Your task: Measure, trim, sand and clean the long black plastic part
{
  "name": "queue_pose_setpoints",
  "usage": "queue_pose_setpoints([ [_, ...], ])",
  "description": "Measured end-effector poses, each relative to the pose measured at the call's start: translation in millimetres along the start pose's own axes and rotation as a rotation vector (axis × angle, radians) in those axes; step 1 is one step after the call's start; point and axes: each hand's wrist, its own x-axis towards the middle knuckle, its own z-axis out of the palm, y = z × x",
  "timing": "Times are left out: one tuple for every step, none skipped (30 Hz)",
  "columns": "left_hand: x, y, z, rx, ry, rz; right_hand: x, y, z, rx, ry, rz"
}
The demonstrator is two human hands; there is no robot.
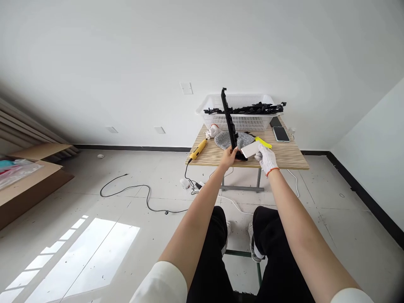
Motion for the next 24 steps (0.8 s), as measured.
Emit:
queue_pose_setpoints([
  [-0.8,0.4,0.8,0.012,0.005,0.002,-0.1,-0.3,0.1,0.008,0.007,-0.006],
  [-1.4,0.7,1.6,0.026,0.013,0.005,-0.1,-0.7,0.2,0.016,0.008,-0.008],
  [-1.6,0.8,2.3,0.04,0.024,0.009,0.0,-1.1,0.3,0.021,0.003,-0.006],
  [-1.7,0.8,2.9,0.054,0.036,0.014,0.2,-1.7,0.3,0.025,-0.002,-0.002],
  [-1.6,0.7,3.4,0.067,0.046,0.021,0.5,-2.2,0.2,0.03,-0.008,0.001],
  [-1.4,0.4,3.7,0.08,0.052,0.028,0.8,-2.7,-0.1,0.036,-0.011,0.002],
  [-1.1,0.2,3.9,0.092,0.052,0.035,1.2,-3.0,-0.5,0.041,-0.013,0.003],
  [-0.6,-0.1,3.8,0.102,0.049,0.039,1.7,-3.1,-1.1,0.044,-0.019,0.007],
  [-0.1,-0.3,3.5,0.109,0.044,0.042,2.2,-3.0,-1.8,0.046,-0.03,0.013],
  [0.4,-0.4,3.1,0.115,0.037,0.042,2.8,-2.7,-2.6,0.046,-0.042,0.018],
  [1.0,-0.4,2.5,0.118,0.029,0.041,3.4,-2.2,-3.2,0.048,-0.052,0.02],
  [1.5,-0.3,1.8,0.12,0.022,0.038,4.1,-1.4,-3.8,0.051,-0.057,0.018],
  [1.9,-0.1,1.1,0.121,0.014,0.034,4.7,-0.6,-4.2,0.054,-0.06,0.014],
  [2.2,0.2,0.5,0.124,0.007,0.029,5.3,0.2,-4.5,0.056,-0.06,0.01],
  [2.3,0.5,0.0,0.128,0.001,0.023,5.8,1.0,-4.7,0.055,-0.058,0.009],
  [2.1,0.9,-0.2,0.134,-0.002,0.018,6.1,1.6,-4.8,0.053,-0.055,0.009],
  [1.7,1.4,-0.3,0.141,-0.004,0.015,6.3,2.0,-4.7,0.053,-0.051,0.008],
  [1.0,2.0,-0.1,0.151,-0.004,0.014,6.3,2.0,-4.6,0.055,-0.047,0.007],
  [0.2,2.6,0.3,0.162,-0.002,0.015,6.3,1.7,-4.5,0.058,-0.045,0.006],
  [-0.8,3.4,0.9,0.174,0.001,0.018,6.1,1.3,-4.4,0.06,-0.046,0.008],
  [-1.7,4.1,1.4,0.185,0.006,0.021,6.0,0.6,-4.3,0.059,-0.051,0.013],
  [-2.5,4.9,2.0,0.196,0.01,0.025,5.9,0.0,-4.3,0.058,-0.055,0.018],
  [-3.1,5.6,2.4,0.205,0.014,0.028,5.8,-0.7,-4.2,0.059,-0.054,0.02],
  [-3.5,6.1,2.8,0.212,0.016,0.03,5.7,-1.2,-4.2,0.062,-0.049,0.016],
])
